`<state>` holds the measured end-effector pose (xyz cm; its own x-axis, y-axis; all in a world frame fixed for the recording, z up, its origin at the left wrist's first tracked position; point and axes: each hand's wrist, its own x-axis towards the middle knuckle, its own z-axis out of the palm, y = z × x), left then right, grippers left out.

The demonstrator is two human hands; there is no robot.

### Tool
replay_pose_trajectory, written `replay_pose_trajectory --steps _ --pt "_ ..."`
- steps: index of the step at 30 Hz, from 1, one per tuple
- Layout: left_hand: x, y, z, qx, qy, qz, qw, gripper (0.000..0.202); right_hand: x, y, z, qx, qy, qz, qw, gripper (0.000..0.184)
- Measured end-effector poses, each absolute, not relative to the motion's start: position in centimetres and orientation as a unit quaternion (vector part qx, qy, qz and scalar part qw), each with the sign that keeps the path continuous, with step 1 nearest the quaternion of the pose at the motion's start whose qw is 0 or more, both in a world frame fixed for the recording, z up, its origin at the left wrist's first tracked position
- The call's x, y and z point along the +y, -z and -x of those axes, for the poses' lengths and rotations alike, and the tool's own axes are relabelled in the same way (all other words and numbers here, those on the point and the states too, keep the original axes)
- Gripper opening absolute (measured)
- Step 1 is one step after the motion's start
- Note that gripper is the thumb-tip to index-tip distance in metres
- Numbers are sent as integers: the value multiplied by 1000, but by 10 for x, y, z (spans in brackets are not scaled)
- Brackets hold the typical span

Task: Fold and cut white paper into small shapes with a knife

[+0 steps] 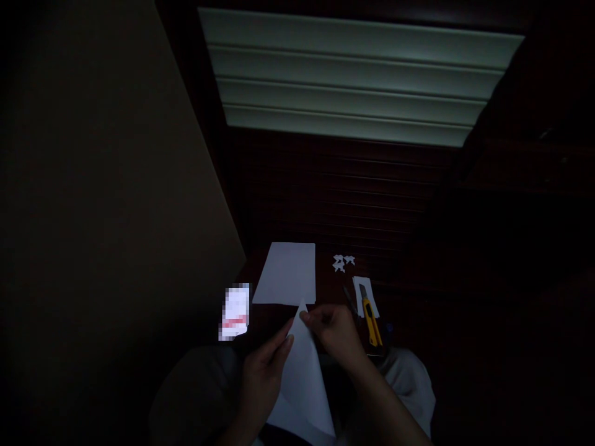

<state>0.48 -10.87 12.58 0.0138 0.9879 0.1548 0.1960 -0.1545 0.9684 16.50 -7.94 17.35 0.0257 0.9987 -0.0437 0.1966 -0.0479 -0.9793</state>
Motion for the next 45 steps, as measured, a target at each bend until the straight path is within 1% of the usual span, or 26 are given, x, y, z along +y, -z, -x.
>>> replay_pose_trajectory --steps 7,11,17,22,26,30,35,39,45 --pt "-109 -128 -5 505 -480 -569 437 32 -79 -169 -165 -507 -471 565 450 37" --pt "-108 -127 -5 513 -485 -562 431 33 -80 -164 -165 -519 -476 555 444 38" --pt "-107 -125 -5 513 -478 -573 424 32 -83 -157 -163 -488 -458 590 451 40" --pt "-105 -122 -6 531 -486 -561 408 33 -87 -154 -160 -504 -450 582 453 40" --pt "-105 -121 -7 537 -484 -562 403 33 -89 -148 -161 -499 -429 602 452 42" --pt "-106 -124 -8 530 -480 -579 393 33 -88 -145 -162 -500 -427 603 452 39" --pt "-107 -126 -8 505 -474 -602 397 36 -86 -145 -163 -490 -434 605 453 36" --pt "-108 -121 -7 499 -467 -603 412 38 -84 -144 -164 -485 -423 616 453 36" --pt "-109 -116 -6 506 -471 -572 441 36 -80 -142 -167 -482 -425 615 457 34"
